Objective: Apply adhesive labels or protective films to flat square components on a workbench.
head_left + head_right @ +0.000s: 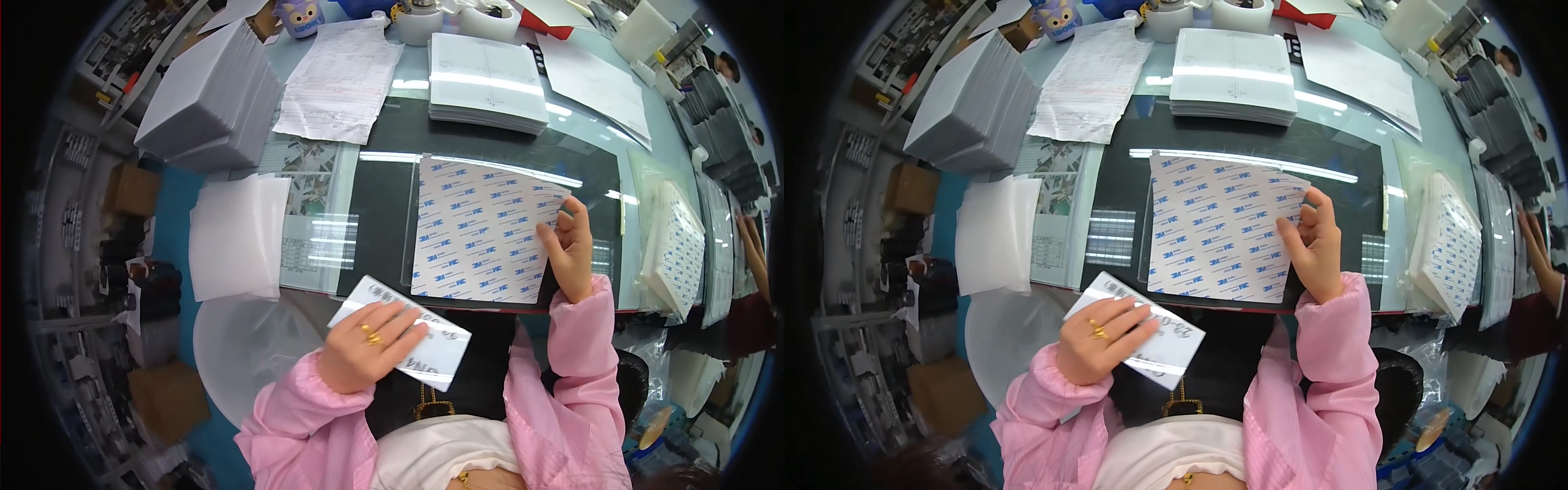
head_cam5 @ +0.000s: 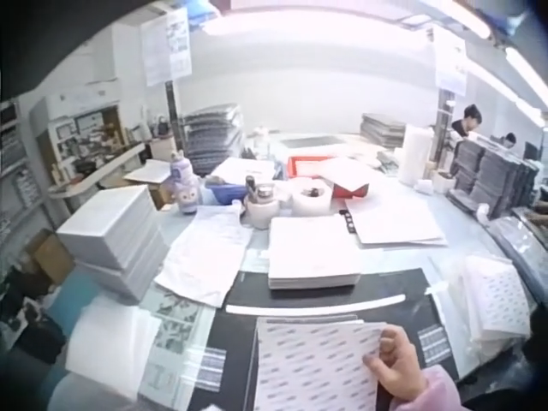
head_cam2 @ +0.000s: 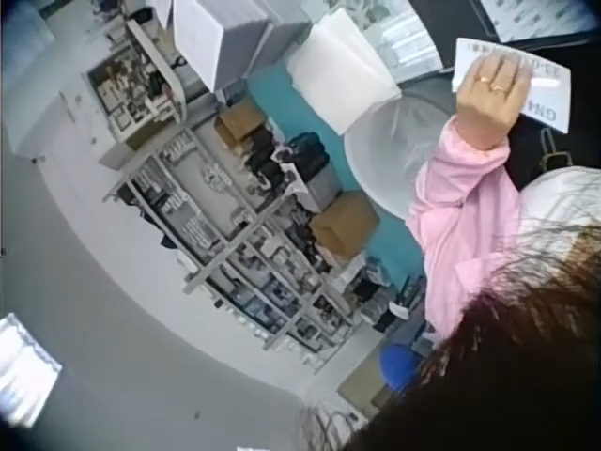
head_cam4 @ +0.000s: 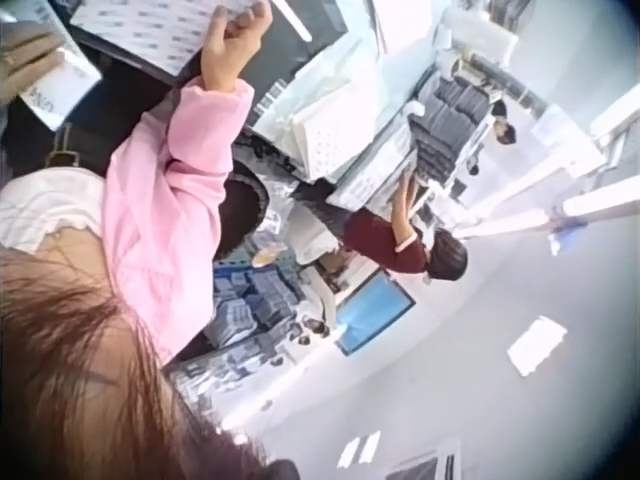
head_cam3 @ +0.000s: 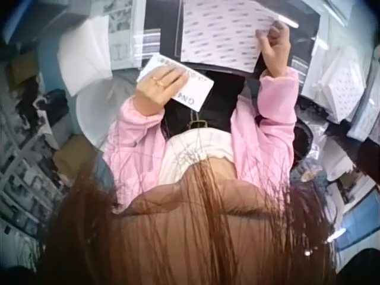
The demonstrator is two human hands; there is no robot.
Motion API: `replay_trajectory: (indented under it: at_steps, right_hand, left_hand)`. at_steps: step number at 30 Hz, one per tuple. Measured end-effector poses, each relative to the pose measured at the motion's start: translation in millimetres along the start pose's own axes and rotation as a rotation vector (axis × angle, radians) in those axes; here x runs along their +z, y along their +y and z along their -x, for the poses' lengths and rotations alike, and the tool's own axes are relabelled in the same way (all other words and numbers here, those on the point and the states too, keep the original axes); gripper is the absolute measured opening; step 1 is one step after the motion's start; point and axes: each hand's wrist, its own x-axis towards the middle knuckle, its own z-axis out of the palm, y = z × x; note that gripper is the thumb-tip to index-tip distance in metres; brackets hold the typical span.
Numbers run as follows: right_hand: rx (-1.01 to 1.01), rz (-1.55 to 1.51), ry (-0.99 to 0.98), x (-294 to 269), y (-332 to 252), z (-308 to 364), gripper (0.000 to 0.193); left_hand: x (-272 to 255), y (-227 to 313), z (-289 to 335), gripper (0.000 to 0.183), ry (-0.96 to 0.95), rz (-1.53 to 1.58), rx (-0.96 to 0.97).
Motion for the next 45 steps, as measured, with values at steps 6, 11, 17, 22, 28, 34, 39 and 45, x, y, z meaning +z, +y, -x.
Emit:
replay_trajectory:
  at_steps: [6, 11, 17, 22, 28, 34, 39, 45]
  right_hand:
    - [-0.093, 0.172, -0.004, -3.5, -14.9, 4.6, 0.047]
    - [-0.369, 0.713, 0.060, -20.0, -18.0, -12.9, 0.041]
    - [-0.326, 1.120, 0.125, -39.8, 9.1, -42.2, 0.052]
    - [-0.208, 0.904, 0.258, -66.4, 26.8, -57.1, 0.057]
    - [-0.203, 0.719, 0.332, -76.3, 32.7, -51.0, 0.049]
    - [-0.241, 0.724, 0.303, -73.3, 34.4, -49.5, 0.053]
    - [-0.193, 0.684, 0.306, -72.1, 32.1, -49.3, 0.053]
    - [-0.186, 0.658, 0.311, -74.2, 33.3, -48.6, 0.053]
  left_hand:
    - [42.4, -8.7, -51.3, 0.023, 0.012, -0.027, 0.144]
    - [66.3, -18.5, -85.9, 0.022, 0.041, -0.012, 0.213]
    - [117.9, -38.2, -153.5, 0.022, -0.012, 0.033, 0.187]
    - [149.1, -46.1, -229.7, 0.014, 0.018, 0.000, 0.160]
    - [117.4, -42.3, -225.9, 0.016, 0.007, -0.195, 0.005]
    - [107.8, -3.1, -172.6, 0.020, -0.190, -0.227, -0.047]
    - [80.2, 52.2, -126.8, 0.019, -0.261, -0.120, 0.077]
    - [51.8, 84.0, -97.5, 0.006, -0.583, 0.181, 0.296]
